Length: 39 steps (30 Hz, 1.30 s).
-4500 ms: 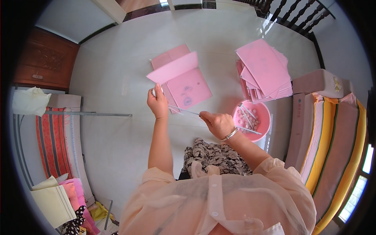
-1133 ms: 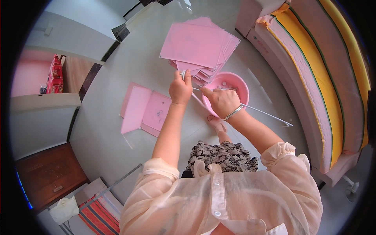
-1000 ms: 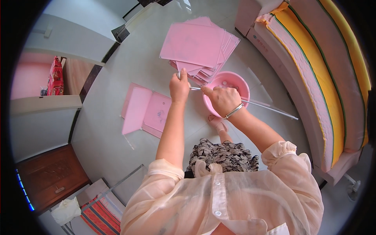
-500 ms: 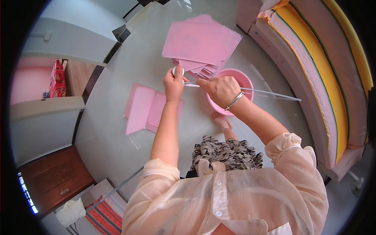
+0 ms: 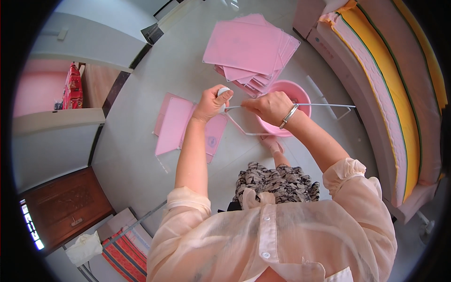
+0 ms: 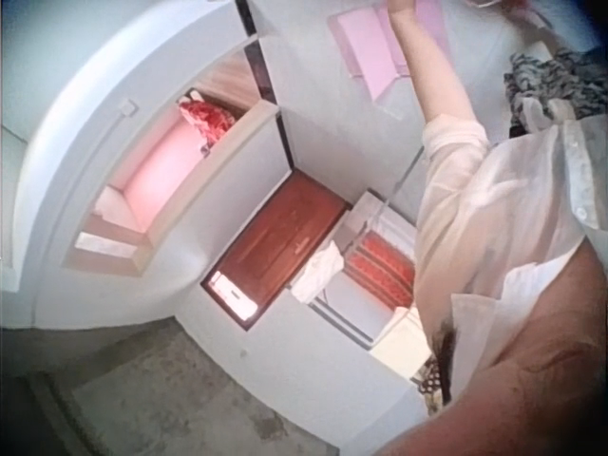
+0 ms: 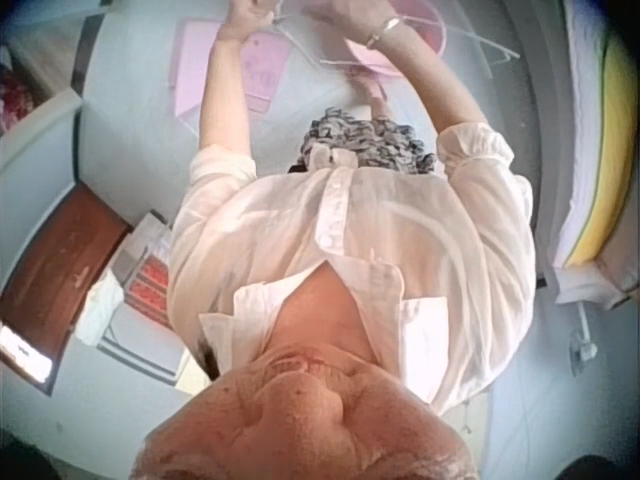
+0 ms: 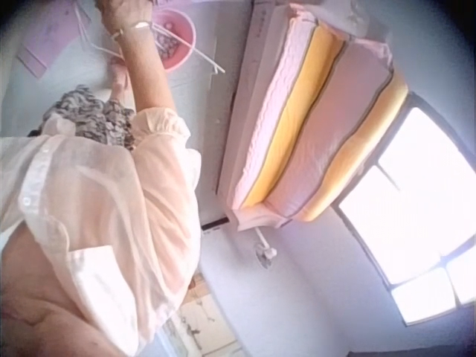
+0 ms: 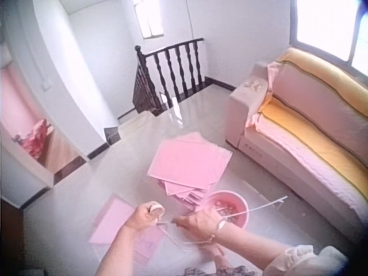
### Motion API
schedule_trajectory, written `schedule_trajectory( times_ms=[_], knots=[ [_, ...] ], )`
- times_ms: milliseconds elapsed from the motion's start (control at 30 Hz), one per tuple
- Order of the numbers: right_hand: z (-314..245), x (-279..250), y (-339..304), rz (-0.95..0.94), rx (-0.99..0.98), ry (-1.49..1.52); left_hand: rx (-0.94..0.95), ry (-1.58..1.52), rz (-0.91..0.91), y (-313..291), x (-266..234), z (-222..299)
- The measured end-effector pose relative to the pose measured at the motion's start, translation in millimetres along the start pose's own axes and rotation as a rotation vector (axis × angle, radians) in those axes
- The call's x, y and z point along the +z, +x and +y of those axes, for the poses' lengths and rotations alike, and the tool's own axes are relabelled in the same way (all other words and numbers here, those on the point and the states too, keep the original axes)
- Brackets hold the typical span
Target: The person takes apart a pink plastic modular organizer by pulling the panels out of their white connectors, stacks the panels on the floor, and places the connectors into a pink bucket.
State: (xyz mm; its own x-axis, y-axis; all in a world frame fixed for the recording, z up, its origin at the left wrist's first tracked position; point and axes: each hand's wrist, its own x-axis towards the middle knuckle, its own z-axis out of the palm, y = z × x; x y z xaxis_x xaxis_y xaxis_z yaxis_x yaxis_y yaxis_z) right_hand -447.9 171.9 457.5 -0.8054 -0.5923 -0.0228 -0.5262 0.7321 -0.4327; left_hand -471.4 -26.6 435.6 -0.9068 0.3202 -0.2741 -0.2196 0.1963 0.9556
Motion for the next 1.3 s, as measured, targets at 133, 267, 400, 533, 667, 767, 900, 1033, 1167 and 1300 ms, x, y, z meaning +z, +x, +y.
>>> schedule_trajectory(
  times_ms=[133, 267, 400, 533, 667, 767, 900, 1033, 1167, 1300],
  knots=[
    [-14, 8, -4, 0.059, 0.024, -0.030, -0.147, -0.052, 0.021, -1, 0, 8],
    [-11, 11, 0, 0.202, 0.059, 0.043, 0.192, 0.483, 0.596, 0, 20, 8],
    [3, 8, 1, 0.152, -0.030, -0.036, -0.343, -0.002, 0.294, 4, 8, 19],
    [2, 5, 4, 0.077, -0.009, -0.004, -0.374, -0.017, 0.232, 0, 3, 19],
    [3, 8, 4, 0.118, 0.071, 0.051, -0.170, 0.004, 0.406, -5, 12, 19],
    [-11, 12, 4, 0.165, 0.118, 0.116, 0.285, 0.705, 0.782, -8, 25, 0],
    [-19, 10, -3, 0.040, 0.082, 0.073, 0.311, 0.294, 0.402, -11, 4, -10],
    [-10, 15, -4, 0.060, -0.012, 0.108, 0.043, 0.034, 0.002, -4, -11, 3],
    [-19, 13, -1, 0.091, 0.057, 0.082, 0.015, 0.382, 0.208, -1, -3, 3],
    [-29, 12, -3, 0.133, 0.140, 0.040, 0.166, 0.842, 0.735, -8, 18, 4]
  ],
)
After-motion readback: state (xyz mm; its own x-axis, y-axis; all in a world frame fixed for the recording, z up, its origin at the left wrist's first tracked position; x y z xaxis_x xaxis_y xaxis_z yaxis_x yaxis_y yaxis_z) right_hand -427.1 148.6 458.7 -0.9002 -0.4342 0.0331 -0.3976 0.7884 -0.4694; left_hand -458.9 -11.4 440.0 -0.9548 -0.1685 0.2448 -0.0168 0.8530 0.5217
